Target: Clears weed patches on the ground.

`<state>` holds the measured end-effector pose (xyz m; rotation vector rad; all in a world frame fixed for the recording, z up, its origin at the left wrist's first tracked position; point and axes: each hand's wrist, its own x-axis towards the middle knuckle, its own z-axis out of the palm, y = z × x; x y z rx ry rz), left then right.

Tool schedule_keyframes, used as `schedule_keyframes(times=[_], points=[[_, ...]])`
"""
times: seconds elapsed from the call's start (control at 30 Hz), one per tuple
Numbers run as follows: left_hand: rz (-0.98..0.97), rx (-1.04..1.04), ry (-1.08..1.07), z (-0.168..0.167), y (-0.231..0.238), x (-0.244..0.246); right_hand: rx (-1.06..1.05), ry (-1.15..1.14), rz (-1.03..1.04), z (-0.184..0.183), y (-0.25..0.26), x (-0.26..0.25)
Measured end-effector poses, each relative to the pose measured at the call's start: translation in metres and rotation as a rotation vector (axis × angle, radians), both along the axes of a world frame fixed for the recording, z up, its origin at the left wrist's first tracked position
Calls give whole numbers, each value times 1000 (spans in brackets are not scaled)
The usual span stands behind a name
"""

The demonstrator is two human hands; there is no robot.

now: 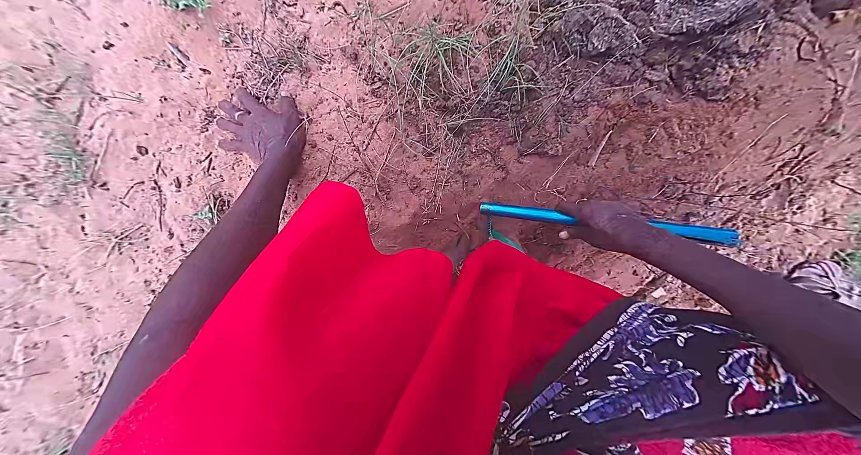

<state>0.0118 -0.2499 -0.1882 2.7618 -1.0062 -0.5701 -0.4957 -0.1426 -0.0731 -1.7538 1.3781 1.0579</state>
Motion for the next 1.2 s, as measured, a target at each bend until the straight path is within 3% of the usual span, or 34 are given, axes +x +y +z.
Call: schedule_keyframes(times=[0.13,0.3,0.37,0.47,0.7,0.83,0.97,1.07,1.2], points=[[15,1,-25,-7,-2,3,124,-1,-117,-17,-4,-50],[4,13,-46,-11,-4,6,-65,90,-39,-23,-1,-68],[16,-2,-50,-14,-3,8,-227,77,-14,-16,-11,-55],[28,-16,-53,-18,-4,10,-522,-150,45,-11,-34,-21],[-5,-69,-48,-23,-1,13,-438,-175,243,-68,-92,35],[-6,-61,-29,-15,0,8,-521,-228,265,-41,-94,23],[14,-38,-25,-5,0,0,-932,-158,215,-18,-100,-39],[8,-12,-31,-3,0,2,-888,39,-3,-14,-109,-73],[7,-24,-27,-6,-1,3,-966,90,5,-14,-108,-64]])
